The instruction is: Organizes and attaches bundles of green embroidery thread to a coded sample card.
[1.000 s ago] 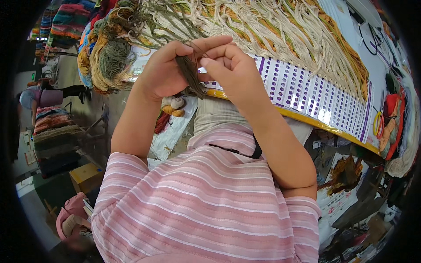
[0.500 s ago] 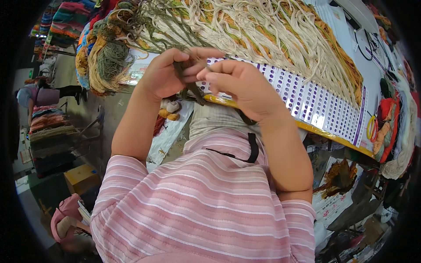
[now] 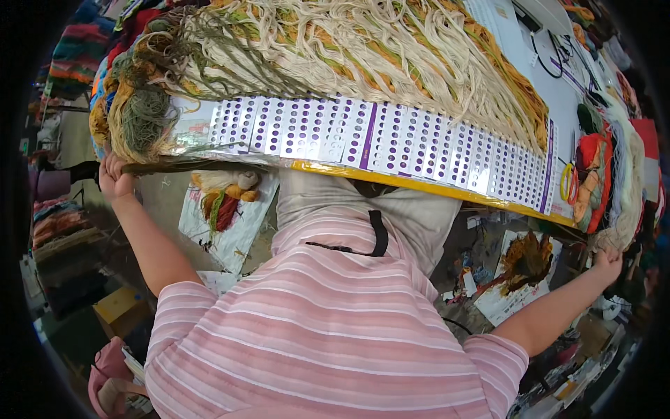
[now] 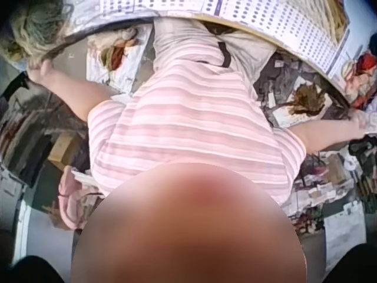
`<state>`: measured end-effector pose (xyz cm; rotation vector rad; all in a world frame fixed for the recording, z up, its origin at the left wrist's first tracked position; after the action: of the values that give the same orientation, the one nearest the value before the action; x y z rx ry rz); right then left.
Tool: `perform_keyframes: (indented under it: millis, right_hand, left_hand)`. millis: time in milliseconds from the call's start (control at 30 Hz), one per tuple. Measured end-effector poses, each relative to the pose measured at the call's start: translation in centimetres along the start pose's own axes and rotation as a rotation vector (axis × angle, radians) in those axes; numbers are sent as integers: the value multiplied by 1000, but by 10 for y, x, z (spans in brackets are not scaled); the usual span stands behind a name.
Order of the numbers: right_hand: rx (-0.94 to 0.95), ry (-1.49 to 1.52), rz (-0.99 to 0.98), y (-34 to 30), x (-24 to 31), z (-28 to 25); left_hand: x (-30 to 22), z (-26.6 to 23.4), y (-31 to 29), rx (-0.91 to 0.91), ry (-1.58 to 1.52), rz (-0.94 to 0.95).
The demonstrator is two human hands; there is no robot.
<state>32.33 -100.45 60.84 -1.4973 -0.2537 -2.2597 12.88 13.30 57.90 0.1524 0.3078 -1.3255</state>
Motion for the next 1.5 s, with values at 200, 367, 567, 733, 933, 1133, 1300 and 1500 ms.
perform_keyframes:
  millis: [200, 367, 567, 733, 933, 1133, 1300, 1500]
  right_hand:
    - [840, -196, 25, -253, -83, 154]
    - [1309, -345, 162, -470, -220, 201]
    - [1455, -687, -229, -520, -272, 207]
    - [1410, -738, -83, -520, -278, 210]
    - [1514, -501, -423, -522, -271, 196]
    - [1525, -655, -322, -518, -265, 194]
    - [1577, -896, -824, -521, -249, 192]
    - [1596, -942, -979, -532, -242, 197]
  left_hand:
    - [216, 65, 68, -224, 727, -249]
    - [370, 70, 84, -205, 1167, -693]
    - [400, 78, 90, -258, 1572, -676]
    - [419, 55, 117, -241, 1521, -693]
    - [415, 57, 120, -211, 1386, -790]
    - [405, 35, 130, -320, 1574, -444]
    - [354, 68, 122, -308, 721, -825]
    - [365, 69, 110, 4, 253, -1128]
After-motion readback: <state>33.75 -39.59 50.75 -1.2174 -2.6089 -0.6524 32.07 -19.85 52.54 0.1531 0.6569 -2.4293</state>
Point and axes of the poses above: each hand's wrist, its own y-axis towards the middle knuckle, its own z-axis out of the palm, x = y × z, the point moved 3 cm from there along y, towards the middle knuckle, and after that the axes turned 15 degrees about -z, right-handed, at the moved point
